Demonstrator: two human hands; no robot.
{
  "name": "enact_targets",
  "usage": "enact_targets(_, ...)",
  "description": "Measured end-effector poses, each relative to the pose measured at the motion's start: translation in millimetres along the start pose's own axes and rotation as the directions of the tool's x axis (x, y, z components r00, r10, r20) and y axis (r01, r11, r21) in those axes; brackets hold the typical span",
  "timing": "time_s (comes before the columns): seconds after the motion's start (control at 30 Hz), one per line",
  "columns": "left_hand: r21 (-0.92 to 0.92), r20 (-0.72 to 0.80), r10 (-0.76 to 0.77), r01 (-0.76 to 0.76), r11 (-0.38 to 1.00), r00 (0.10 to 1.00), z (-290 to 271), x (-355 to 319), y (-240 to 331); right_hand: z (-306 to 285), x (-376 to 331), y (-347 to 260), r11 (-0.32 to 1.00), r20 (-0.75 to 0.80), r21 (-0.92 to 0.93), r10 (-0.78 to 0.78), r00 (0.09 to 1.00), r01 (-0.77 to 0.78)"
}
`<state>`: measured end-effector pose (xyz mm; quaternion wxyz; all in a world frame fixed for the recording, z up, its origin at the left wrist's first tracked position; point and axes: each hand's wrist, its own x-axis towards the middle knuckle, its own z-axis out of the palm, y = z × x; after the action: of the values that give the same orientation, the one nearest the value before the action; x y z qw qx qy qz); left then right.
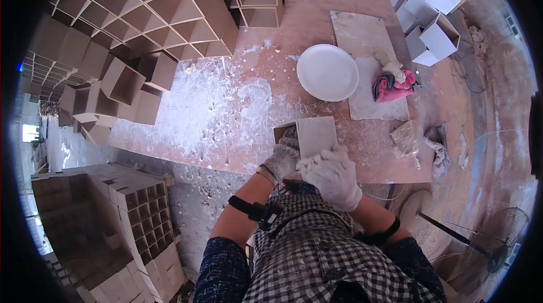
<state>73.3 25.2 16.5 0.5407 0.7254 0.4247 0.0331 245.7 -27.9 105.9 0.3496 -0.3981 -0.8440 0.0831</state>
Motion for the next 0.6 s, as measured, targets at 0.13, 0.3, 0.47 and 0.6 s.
enact_targets(0.13,0.573,-0.14,0.202,-0.088,0.815,0.969,10,3,-5,3,23,15,0.984,-0.134,-0.174,-0.068,0.989,0.044)
enact_targets(0.3,0.434,0.002,0.013,-0.013,0.901,1.0,1,17,8,2,54,38,0.972,0.012,-0.205,0.12,0.993,-0.115)
enact_targets(0.47,0.171,-0.344,0.214,-0.163,0.972,0.914,30,24,-31,7,-8,-1,0.942,0.315,-0.336,0.126,0.941,-0.014)
enact_targets(0.6,-0.177,-0.144,0.063,-0.089,0.98,0.988,29,30,-47,13,20,35,0.981,-0.242,-0.17,-0.129,0.962,0.089)
